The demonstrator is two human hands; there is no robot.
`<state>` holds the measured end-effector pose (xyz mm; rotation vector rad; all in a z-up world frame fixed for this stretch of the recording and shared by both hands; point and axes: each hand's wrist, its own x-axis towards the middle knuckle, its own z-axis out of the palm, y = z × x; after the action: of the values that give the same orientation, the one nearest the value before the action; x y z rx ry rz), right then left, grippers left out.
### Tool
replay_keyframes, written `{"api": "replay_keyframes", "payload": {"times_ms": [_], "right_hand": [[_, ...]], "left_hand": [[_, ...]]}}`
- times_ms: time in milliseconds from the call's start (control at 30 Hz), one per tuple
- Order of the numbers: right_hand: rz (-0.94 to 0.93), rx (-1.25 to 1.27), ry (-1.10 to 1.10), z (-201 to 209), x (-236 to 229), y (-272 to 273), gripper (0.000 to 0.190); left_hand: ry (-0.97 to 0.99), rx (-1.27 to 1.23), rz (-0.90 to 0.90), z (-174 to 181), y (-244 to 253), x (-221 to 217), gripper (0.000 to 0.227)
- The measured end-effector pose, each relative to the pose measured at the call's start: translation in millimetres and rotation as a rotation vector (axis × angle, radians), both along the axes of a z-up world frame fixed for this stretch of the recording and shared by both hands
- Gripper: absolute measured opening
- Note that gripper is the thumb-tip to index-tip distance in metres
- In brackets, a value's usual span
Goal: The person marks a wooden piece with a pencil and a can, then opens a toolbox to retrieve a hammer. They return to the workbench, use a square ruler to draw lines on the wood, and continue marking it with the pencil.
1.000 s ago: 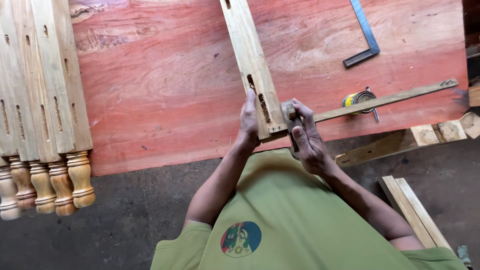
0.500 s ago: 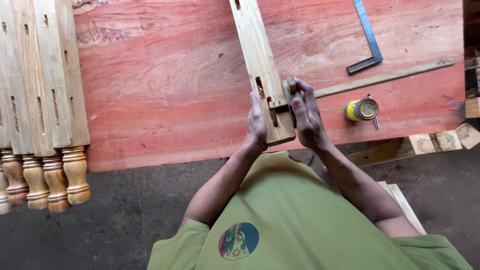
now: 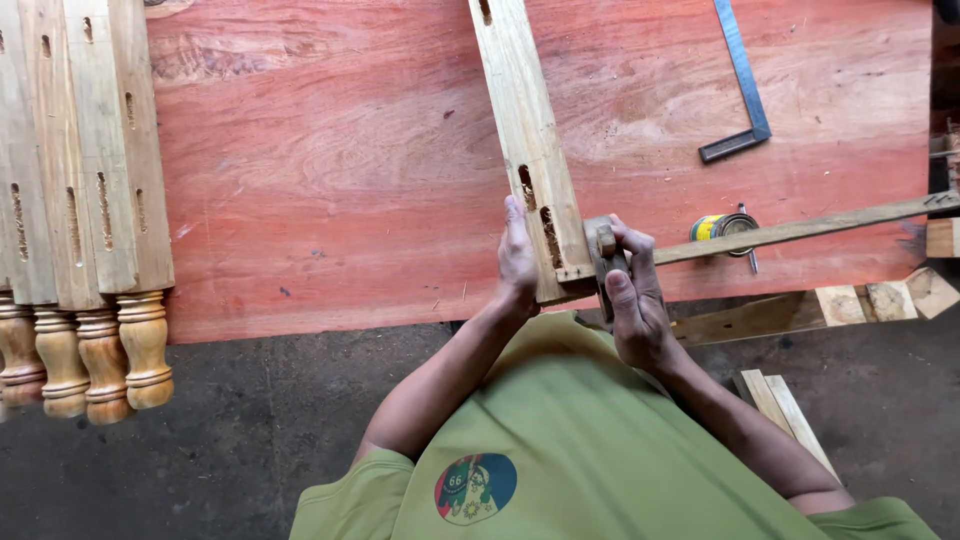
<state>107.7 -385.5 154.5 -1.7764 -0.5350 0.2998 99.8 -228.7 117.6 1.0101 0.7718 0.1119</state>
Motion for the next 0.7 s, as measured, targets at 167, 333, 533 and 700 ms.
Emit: {"api": "replay_keyframes", "payload": {"times_ms": [167,333,533,700], "right_hand": [[0.026,0.063,-0.016,-39.0,43.0,25.0,0.047],[0.053,0.146,-0.036,-47.0,78.7,46.0,0.045],[0.039,0.159,-0.048,-49.4,86.0,59.2,0.04],[0.025,0.043,-0.01,-7.4,23.2,12.6,0.041]], "left_hand": [[0.02,-0.026,-0.019,44.8,-6.8,-9.3,0.082],[-0.001,-0.008,-0.038,-31.1,-9.2,-2.6,0.087],[0.017,-0.019,-0.083,39.4,-5.1,-4.6,0.087],[0.012,0.01,-0.07,53.2,-3.3,-1.2,0.085]]}}
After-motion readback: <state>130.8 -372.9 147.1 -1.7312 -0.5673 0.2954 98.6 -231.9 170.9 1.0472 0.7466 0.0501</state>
